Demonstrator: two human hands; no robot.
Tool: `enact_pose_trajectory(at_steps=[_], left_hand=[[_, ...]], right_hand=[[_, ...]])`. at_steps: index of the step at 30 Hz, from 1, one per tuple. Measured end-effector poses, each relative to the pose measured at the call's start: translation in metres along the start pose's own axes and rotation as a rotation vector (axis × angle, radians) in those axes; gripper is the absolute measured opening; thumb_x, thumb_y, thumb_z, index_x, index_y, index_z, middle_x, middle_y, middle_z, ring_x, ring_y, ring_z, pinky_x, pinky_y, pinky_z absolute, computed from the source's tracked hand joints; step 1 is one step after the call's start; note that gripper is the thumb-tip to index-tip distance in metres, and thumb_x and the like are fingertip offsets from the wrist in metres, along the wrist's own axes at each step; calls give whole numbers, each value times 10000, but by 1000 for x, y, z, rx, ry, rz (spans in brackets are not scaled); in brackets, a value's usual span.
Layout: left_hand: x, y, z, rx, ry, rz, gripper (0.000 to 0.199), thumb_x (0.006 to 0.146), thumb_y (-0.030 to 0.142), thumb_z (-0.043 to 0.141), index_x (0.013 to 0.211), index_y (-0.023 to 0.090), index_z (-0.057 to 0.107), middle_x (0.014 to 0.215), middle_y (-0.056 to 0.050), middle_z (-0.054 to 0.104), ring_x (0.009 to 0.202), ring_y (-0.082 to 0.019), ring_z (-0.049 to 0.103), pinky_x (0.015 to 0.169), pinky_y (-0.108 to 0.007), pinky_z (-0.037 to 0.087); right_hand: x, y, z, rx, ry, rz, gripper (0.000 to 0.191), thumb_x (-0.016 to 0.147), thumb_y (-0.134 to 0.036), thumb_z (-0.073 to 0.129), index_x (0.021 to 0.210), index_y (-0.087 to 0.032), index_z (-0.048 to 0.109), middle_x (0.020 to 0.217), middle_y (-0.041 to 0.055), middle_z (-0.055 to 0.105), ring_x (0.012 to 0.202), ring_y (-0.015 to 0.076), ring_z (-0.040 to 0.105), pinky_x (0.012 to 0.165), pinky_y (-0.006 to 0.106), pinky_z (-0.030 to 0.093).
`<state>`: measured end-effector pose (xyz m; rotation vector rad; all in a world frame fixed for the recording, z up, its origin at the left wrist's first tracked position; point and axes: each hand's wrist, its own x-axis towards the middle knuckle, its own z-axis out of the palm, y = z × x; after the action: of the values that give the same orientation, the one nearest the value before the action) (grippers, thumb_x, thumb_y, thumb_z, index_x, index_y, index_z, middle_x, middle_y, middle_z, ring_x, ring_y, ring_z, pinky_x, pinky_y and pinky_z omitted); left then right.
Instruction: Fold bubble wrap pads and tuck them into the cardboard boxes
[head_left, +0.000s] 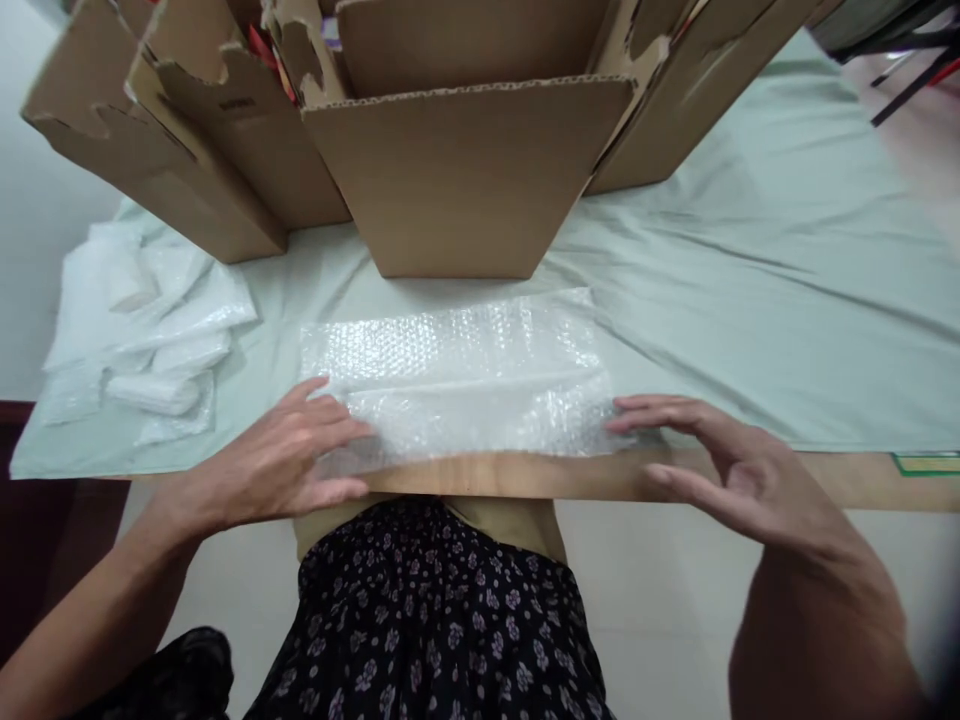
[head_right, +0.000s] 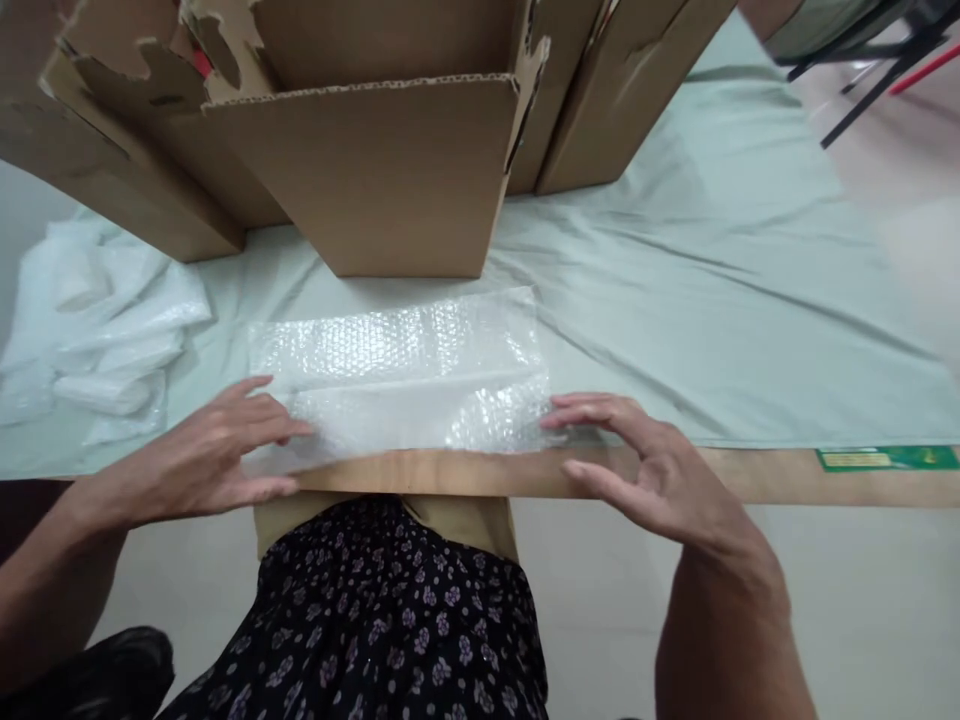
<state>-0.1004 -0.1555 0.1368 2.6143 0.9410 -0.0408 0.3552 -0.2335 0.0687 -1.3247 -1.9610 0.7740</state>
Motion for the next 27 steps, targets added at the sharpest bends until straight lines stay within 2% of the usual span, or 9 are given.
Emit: enact_pose_trajectory(at_steps=[3, 7, 10, 13, 15, 21, 23, 25, 27], left_hand=[[-12, -4, 7, -183, 17, -151, 483, 960, 642, 575, 1226, 270, 730, 1094, -50, 785, 1034, -268, 724, 999, -441, 569], [-4, -33, 17, 12, 350, -620, 472, 972, 558, 521, 1257, 227, 702, 1182, -117, 733, 982, -284, 714, 848, -421, 587], [9, -55, 28, 141, 369, -828, 556, 895, 493, 611, 1372, 208, 639, 1203, -142, 718, 939, -296, 707, 815, -434, 579], [21, -64, 39, 115, 319, -851, 546, 890, 374, 572, 1403, 193, 623, 1021, -94, 745, 879, -279, 705, 797, -404, 563], [26, -62, 43, 96, 331, -840, 509, 880, 287, 516, 1361, 194, 658, 901, -59, 734, 829, -254, 699, 795, -377, 552], [37, -61, 39, 121, 561, -668, 434, 904, 277, 485, 1271, 190, 700, 900, -43, 736, 769, -203, 679, 827, -356, 555], [44, -68, 40, 158, 598, -608, 402, 918, 257, 477, 1242, 199, 709, 926, -57, 740, 803, -217, 689, 839, -376, 560], [51, -73, 43, 191, 615, -577, 378, 929, 259, 493, 1238, 213, 706, 990, -82, 741, 896, -250, 703, 876, -414, 563], [53, -71, 46, 221, 635, -570, 383, 938, 302, 543, 1286, 220, 682, 1154, -130, 725, 1067, -312, 691, 955, -486, 552]], right_hand=[[-8, -2, -1, 54, 68, 179, 342, 949, -481, 646, 1262, -356, 708, 1083, 36, 817, 1092, 266, 759, 940, 454, 606], [29, -11, 0, -130, 351, 421, 297, 925, -486, 612, 1028, -259, 773, 1044, 73, 803, 1011, 256, 737, 956, 431, 558], [77, -11, 12, -341, 243, 513, 390, 855, -493, 637, 1062, -191, 768, 1037, 116, 790, 888, 267, 710, 862, 441, 544], [110, -5, 31, -501, 114, 505, 379, 842, -422, 660, 1105, -167, 755, 1005, 129, 785, 942, 311, 711, 880, 460, 518], [115, 0, 42, -529, 105, 430, 280, 858, -336, 630, 1055, -183, 756, 935, 110, 780, 945, 311, 719, 914, 463, 501], [96, 13, 45, -554, 434, 194, 185, 941, -319, 551, 935, -220, 707, 871, 82, 751, 857, 273, 703, 936, 478, 475], [97, 22, 42, -595, 454, 187, 163, 942, -331, 572, 953, -230, 700, 875, 78, 747, 875, 287, 694, 937, 498, 472], [97, 30, 41, -633, 424, 212, 198, 931, -335, 605, 1063, -226, 703, 1007, 105, 762, 975, 325, 689, 955, 534, 470], [94, 33, 39, -641, 421, 236, 369, 914, -356, 650, 1254, -213, 662, 1272, 158, 719, 1151, 386, 650, 992, 590, 459]])
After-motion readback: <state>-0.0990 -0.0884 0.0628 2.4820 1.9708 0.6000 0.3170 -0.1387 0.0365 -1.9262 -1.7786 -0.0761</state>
